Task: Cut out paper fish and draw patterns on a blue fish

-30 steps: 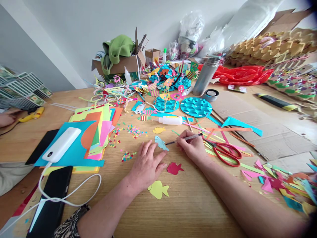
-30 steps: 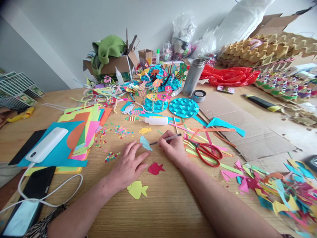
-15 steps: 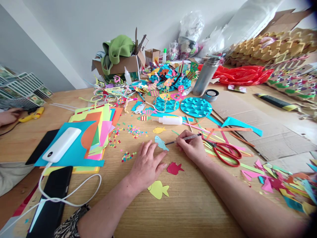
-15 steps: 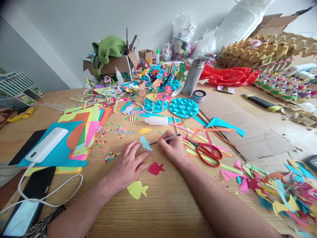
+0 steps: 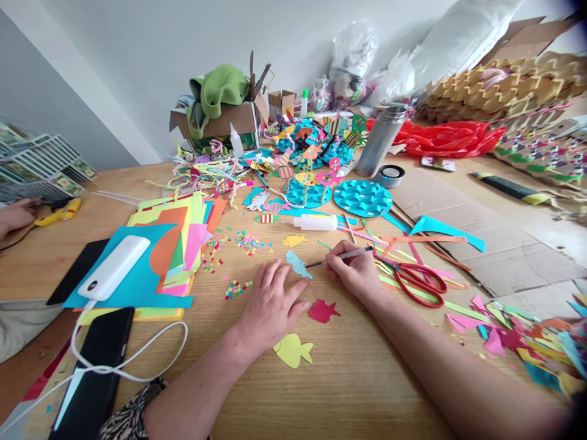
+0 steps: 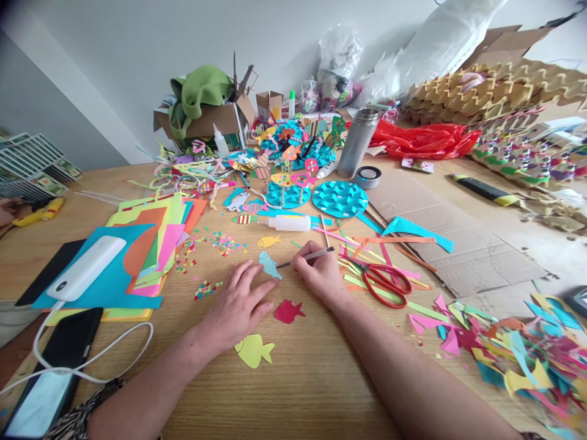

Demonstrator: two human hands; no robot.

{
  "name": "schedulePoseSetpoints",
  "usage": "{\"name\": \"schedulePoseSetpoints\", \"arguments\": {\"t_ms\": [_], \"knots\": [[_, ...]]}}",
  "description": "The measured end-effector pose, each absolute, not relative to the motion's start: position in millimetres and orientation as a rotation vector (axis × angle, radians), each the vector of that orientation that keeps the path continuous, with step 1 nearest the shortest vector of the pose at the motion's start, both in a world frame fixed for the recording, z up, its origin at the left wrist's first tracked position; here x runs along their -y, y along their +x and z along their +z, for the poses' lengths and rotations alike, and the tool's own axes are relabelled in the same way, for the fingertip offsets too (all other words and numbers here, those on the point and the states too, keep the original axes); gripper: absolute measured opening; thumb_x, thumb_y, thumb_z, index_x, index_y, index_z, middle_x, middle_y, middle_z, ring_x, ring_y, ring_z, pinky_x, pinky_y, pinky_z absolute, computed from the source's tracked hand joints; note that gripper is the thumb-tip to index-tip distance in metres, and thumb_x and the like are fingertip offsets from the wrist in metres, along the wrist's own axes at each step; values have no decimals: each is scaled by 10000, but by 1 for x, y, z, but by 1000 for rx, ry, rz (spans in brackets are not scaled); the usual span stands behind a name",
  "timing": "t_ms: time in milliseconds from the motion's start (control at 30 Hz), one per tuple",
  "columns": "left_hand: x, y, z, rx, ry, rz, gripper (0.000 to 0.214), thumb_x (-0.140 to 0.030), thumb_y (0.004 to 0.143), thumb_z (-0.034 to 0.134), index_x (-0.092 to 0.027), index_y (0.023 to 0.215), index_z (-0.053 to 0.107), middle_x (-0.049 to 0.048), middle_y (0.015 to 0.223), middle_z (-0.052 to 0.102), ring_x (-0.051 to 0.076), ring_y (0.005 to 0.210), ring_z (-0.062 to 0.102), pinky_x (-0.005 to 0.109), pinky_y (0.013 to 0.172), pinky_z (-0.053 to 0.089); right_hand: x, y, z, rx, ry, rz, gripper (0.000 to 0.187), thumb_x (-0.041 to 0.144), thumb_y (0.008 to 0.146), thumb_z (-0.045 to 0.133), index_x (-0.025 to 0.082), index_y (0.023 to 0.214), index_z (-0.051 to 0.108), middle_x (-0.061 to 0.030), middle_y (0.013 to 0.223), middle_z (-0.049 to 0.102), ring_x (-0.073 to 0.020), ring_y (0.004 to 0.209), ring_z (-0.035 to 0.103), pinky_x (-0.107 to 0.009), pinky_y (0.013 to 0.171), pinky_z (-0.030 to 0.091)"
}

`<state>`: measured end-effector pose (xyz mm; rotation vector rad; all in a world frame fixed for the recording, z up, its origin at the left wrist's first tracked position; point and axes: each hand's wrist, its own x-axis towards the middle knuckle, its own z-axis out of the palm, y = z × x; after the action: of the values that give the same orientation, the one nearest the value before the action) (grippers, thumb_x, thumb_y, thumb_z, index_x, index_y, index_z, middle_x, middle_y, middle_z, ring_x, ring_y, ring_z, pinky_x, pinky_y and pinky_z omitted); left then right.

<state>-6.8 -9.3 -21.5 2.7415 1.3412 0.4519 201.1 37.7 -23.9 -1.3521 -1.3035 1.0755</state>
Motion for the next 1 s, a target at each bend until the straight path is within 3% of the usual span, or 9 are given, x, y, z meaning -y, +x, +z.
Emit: {"name": "schedulePoseSetpoints", "arguments": {"t_ms": [1000], "knots": [[10,-6,-21,-1346,2739,443,379,-409,940,519,-271,1285,594,143,1337,464,344,1327,361,599,1088,349,-37,203,-29,1358,-1350,1059,119,237,716,619,206,631,542,7,553,599,-114,438,489,-241,420,367]]}}
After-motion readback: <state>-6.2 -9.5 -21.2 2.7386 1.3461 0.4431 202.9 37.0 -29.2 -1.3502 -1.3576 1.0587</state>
